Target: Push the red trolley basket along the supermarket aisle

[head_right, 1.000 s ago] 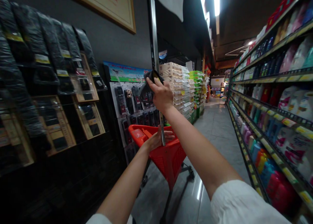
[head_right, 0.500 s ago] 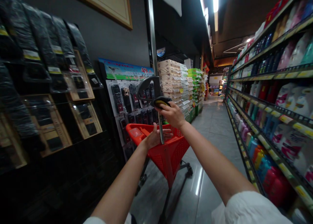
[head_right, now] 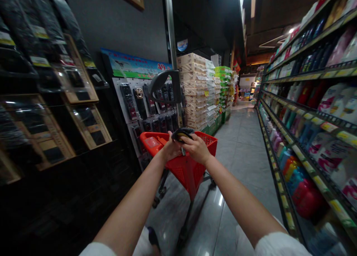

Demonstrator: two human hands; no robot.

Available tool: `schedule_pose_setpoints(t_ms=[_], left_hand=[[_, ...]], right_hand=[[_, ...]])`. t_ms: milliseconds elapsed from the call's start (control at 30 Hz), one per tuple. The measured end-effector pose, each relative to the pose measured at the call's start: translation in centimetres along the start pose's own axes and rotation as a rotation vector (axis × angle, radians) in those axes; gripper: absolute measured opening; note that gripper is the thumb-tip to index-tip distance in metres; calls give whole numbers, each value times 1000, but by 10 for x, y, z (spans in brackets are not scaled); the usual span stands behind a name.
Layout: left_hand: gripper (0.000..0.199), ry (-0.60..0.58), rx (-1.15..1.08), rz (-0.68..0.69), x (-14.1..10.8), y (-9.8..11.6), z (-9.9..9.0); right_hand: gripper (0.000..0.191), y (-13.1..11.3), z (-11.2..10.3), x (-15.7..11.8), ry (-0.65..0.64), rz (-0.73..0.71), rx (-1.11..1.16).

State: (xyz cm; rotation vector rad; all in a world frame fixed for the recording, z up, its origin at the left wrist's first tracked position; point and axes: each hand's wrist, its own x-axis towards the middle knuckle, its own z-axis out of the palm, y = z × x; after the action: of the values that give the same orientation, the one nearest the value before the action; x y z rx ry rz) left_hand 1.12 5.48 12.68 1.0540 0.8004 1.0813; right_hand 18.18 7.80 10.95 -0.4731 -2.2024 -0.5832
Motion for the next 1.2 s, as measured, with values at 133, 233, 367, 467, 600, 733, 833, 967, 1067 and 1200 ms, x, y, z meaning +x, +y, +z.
schedule_pose_setpoints(t_ms=[133,233,367,467,600,733,833,967,1067,1200], left_hand=[[101,94,-74,-10,3,-1,-3],[90,172,-22,37,1,-1,-5],[59,214,352,114,-8,3,-15],[49,95,644,185,-16,6,-25],[44,55,759,169,-23,5,-31],[23,-16,947,133,-24,2,-33],[39,-63,1022,125,-23,3,-34],[48,-61,1052,121,-21,4,-32],[49,-36,1090,131,-20,5,-30],[47,2,1120,124,-21,6,-27]], right_hand=[[45,-16,16,-35,-39,-3,46],[51,-20,20,-54,-66,-23,113],[61,-19,29,-77,72,134,289],[70,-29,45,-85,189,461,341],[75,-59,60,-83,184,677,387],[74,-72,61,-84,175,669,488],[78,-62,63,-85,133,752,505],[81,-62,68,-77,132,911,498],[83,-81,66,-74,165,844,520],[86,-97,71,-89,212,738,536]])
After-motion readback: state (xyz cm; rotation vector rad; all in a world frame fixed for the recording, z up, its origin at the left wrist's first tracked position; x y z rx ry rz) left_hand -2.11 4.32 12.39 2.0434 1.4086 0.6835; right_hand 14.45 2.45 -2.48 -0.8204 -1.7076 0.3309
